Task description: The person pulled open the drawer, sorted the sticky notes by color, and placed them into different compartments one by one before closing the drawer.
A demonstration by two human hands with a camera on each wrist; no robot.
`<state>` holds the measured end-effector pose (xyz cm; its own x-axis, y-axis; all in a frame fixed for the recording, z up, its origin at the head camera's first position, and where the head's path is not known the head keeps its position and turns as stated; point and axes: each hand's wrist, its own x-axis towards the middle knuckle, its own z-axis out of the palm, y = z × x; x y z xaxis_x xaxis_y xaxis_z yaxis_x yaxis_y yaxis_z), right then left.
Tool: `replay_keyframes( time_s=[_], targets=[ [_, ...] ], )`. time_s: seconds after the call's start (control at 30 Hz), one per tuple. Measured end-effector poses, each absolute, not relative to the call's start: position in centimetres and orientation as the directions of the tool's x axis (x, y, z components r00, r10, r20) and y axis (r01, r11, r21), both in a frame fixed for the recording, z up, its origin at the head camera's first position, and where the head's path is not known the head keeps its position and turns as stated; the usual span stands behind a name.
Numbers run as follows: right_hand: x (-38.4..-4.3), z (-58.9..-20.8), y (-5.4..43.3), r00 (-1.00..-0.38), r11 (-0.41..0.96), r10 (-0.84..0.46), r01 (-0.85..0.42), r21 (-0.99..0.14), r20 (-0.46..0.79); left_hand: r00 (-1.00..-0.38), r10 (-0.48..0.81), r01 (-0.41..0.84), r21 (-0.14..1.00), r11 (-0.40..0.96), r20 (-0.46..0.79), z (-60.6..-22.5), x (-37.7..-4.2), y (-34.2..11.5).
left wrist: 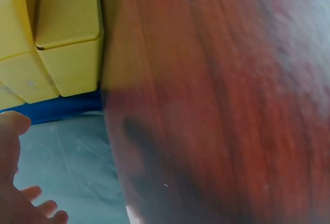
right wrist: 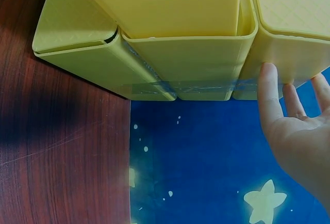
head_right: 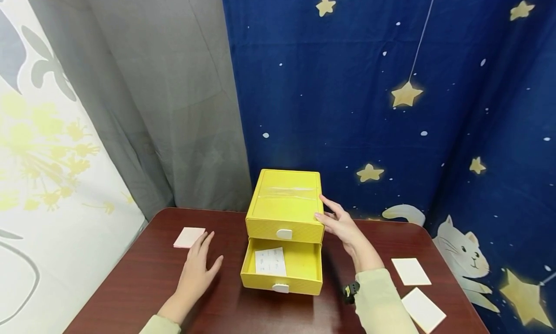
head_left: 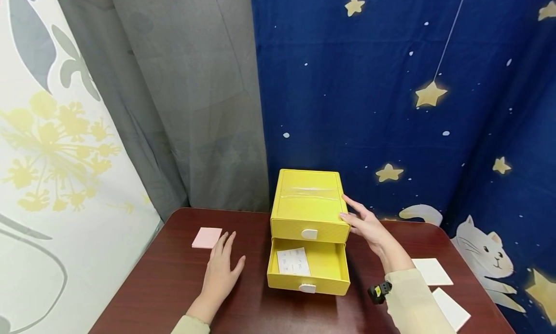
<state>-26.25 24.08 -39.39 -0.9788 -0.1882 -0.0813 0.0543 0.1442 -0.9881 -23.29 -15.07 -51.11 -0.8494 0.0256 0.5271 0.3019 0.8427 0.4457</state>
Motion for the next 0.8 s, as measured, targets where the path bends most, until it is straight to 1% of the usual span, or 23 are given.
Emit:
replay_keyframes(
  time_s=[0.1,0.3,0.57,0.8],
  targets=[
    [-26.2,-39.4,24.1,-0.979,0.147,-0.188,0.052,-0.988,-0.079,-0.869,0.025,0.273,0.438,0.856,0.493,-51.6,-23.5,-15.4],
    [-26.2,-39.5,24.0,-0.980,0.148,-0.186,0.048,-0.988,-0.075,-0.922,0.004,0.191,0.446,0.875,0.387,-52.5,-23.9,-16.0],
    [-26.3,-39.5,24.0,-0.979,0.138,-0.189,0.051,-0.989,-0.077,-0.948,-0.050,0.095,0.429,0.898,0.313,-53.6,-24.5,-16.5],
    [-26.3,-39.5,24.0,-0.978,0.142,-0.191,0.052,-0.988,-0.079,-0.968,-0.087,0.015,0.402,0.915,0.235,-53.6,-25.1,-17.2]
  ],
)
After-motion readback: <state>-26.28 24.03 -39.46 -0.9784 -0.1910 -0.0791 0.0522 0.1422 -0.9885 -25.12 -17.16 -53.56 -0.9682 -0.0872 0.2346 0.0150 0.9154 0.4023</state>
